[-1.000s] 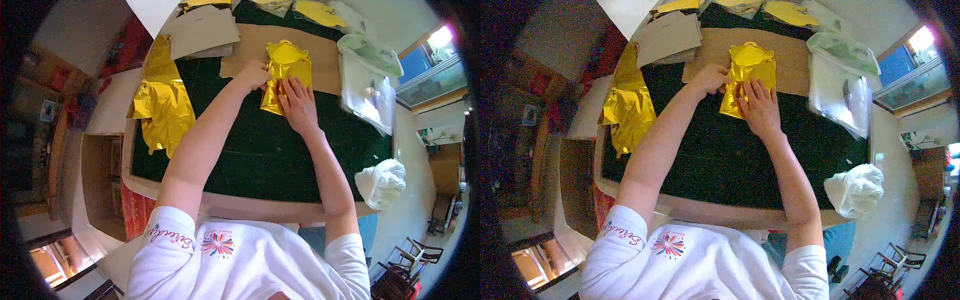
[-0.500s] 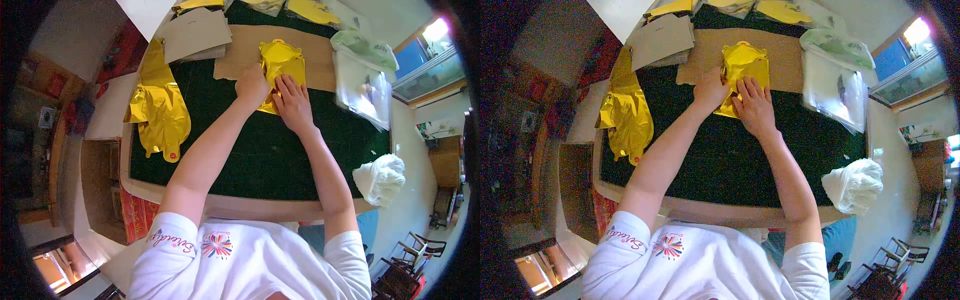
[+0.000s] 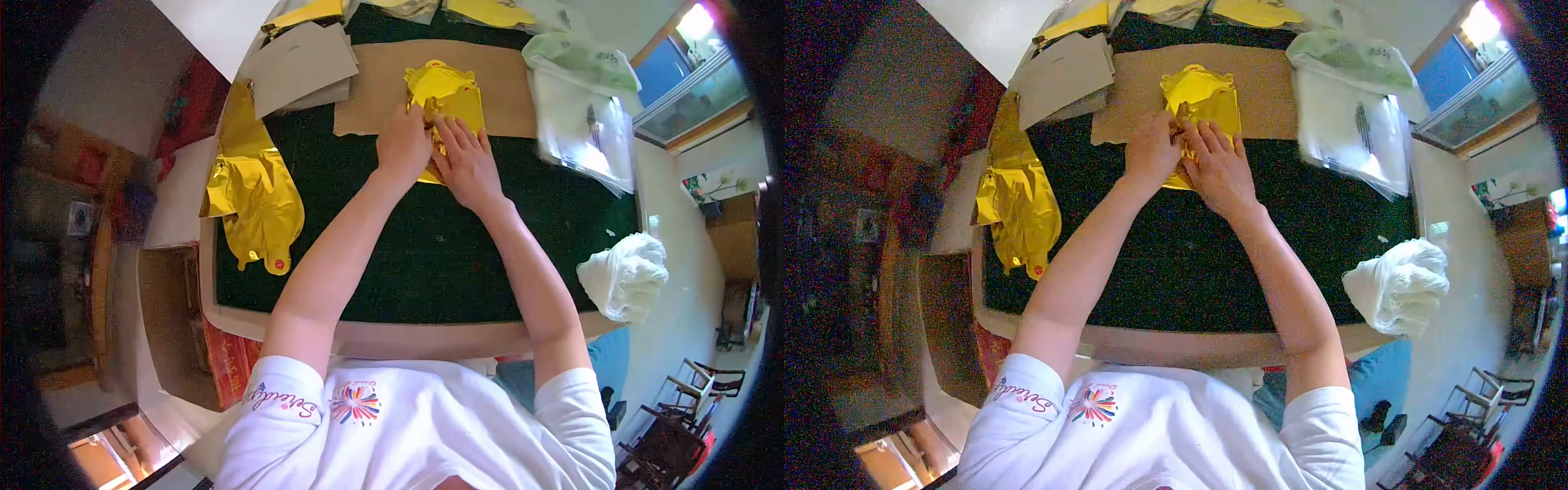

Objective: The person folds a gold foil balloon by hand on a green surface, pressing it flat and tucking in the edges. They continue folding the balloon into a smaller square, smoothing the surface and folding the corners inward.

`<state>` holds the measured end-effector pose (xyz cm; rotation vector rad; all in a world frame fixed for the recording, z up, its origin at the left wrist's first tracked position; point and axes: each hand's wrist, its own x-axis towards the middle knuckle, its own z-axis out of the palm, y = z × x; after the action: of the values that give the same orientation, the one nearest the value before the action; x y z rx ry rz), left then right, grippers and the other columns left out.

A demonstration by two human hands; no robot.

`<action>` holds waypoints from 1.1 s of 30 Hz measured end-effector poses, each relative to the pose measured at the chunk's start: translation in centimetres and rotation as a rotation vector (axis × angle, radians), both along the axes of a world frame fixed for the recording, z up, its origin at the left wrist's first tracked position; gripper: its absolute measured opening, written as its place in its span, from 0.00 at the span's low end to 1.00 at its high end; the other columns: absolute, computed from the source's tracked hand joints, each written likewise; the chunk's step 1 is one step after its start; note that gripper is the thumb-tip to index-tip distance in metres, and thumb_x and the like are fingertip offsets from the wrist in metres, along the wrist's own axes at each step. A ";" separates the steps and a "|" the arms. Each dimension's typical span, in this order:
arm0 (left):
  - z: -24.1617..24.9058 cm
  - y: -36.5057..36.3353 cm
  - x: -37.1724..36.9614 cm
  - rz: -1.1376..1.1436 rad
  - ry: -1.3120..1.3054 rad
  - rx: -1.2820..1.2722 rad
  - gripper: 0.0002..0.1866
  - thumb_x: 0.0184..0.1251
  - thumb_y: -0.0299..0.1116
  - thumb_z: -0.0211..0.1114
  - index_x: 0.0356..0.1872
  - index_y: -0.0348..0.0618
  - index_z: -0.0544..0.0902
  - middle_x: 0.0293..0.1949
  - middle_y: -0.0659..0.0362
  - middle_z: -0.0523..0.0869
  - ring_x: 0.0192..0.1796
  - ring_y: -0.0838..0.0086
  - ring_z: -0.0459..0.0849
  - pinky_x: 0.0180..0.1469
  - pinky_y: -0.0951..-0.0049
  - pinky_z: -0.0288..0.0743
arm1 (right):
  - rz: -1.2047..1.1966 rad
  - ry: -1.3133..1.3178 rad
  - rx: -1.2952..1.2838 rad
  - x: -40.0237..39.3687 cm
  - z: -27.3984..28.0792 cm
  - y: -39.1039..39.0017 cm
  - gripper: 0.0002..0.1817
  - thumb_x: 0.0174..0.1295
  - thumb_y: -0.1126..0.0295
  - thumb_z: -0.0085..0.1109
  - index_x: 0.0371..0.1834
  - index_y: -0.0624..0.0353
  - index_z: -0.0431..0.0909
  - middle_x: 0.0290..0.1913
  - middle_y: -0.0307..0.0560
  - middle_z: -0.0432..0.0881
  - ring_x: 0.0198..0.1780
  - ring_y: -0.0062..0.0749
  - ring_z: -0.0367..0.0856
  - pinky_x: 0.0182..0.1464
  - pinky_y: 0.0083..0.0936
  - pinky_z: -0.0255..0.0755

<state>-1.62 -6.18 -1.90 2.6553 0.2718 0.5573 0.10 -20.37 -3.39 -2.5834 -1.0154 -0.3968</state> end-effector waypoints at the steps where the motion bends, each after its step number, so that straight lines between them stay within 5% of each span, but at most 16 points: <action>1: 0.2 0.2 -0.2 0.017 0.005 -0.092 0.14 0.57 0.32 0.63 0.44 0.42 0.77 0.37 0.49 0.82 0.45 0.53 0.81 0.47 0.55 0.75 | 0.010 -0.001 0.006 -0.1 0.2 0.0 0.29 0.69 0.57 0.47 0.73 0.47 0.57 0.68 0.49 0.67 0.71 0.44 0.61 0.70 0.50 0.52; 9: 0.4 1.1 0.8 0.105 0.169 -0.280 0.13 0.56 0.32 0.63 0.43 0.42 0.77 0.37 0.49 0.81 0.43 0.52 0.82 0.46 0.55 0.75 | 0.024 -0.059 -0.040 0.0 -0.3 -0.2 0.25 0.69 0.56 0.47 0.69 0.47 0.64 0.68 0.49 0.67 0.71 0.44 0.61 0.70 0.51 0.53; 11: -0.4 0.6 1.0 0.017 0.006 -0.016 0.09 0.61 0.30 0.57 0.41 0.39 0.77 0.40 0.48 0.82 0.42 0.52 0.83 0.44 0.55 0.76 | 0.037 -0.073 -0.014 -0.1 -0.3 -0.2 0.24 0.68 0.56 0.48 0.66 0.47 0.68 0.68 0.49 0.67 0.71 0.44 0.62 0.70 0.51 0.52; 15: 0.2 -0.3 0.3 -0.034 -0.004 0.108 0.07 0.62 0.29 0.55 0.38 0.38 0.78 0.40 0.49 0.80 0.42 0.53 0.82 0.43 0.56 0.77 | 0.024 -0.082 -0.030 -0.2 -0.3 -0.2 0.24 0.68 0.56 0.48 0.66 0.49 0.67 0.68 0.49 0.66 0.71 0.43 0.62 0.70 0.51 0.52; 21: -0.4 0.4 -0.8 -0.168 -0.086 -0.002 0.09 0.62 0.31 0.61 0.40 0.41 0.82 0.39 0.49 0.80 0.41 0.54 0.82 0.42 0.57 0.78 | 0.017 -0.088 -0.016 -0.1 -0.4 -0.2 0.24 0.68 0.57 0.48 0.65 0.51 0.68 0.68 0.49 0.66 0.71 0.43 0.61 0.70 0.50 0.52; 23: -0.5 0.8 -0.9 -0.156 -0.069 -0.288 0.11 0.62 0.32 0.62 0.44 0.41 0.83 0.38 0.50 0.83 0.42 0.57 0.83 0.44 0.62 0.78 | 0.021 -0.076 -0.035 0.0 -0.6 -0.2 0.24 0.68 0.56 0.47 0.65 0.52 0.68 0.69 0.49 0.65 0.71 0.43 0.61 0.70 0.50 0.52; 26: 0.1 1.7 -2.0 -0.158 -0.081 -0.357 0.12 0.60 0.30 0.64 0.45 0.40 0.83 0.37 0.50 0.84 0.41 0.59 0.84 0.45 0.65 0.77 | 0.022 -0.042 -0.022 -0.1 -0.4 -0.3 0.25 0.69 0.56 0.47 0.66 0.55 0.67 0.69 0.49 0.65 0.72 0.42 0.60 0.71 0.49 0.52; 33: -0.5 2.6 -2.4 -0.229 -0.090 -0.158 0.13 0.58 0.27 0.65 0.46 0.41 0.82 0.36 0.51 0.84 0.38 0.60 0.84 0.43 0.66 0.78 | 0.001 -0.044 -0.106 -0.1 -0.4 -0.2 0.27 0.69 0.54 0.46 0.67 0.55 0.64 0.70 0.48 0.64 0.72 0.41 0.59 0.72 0.48 0.50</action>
<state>-4.05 -3.62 -2.37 2.4585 -0.0148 0.5538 0.05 -20.55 -3.76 -2.6784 -1.0805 -0.4119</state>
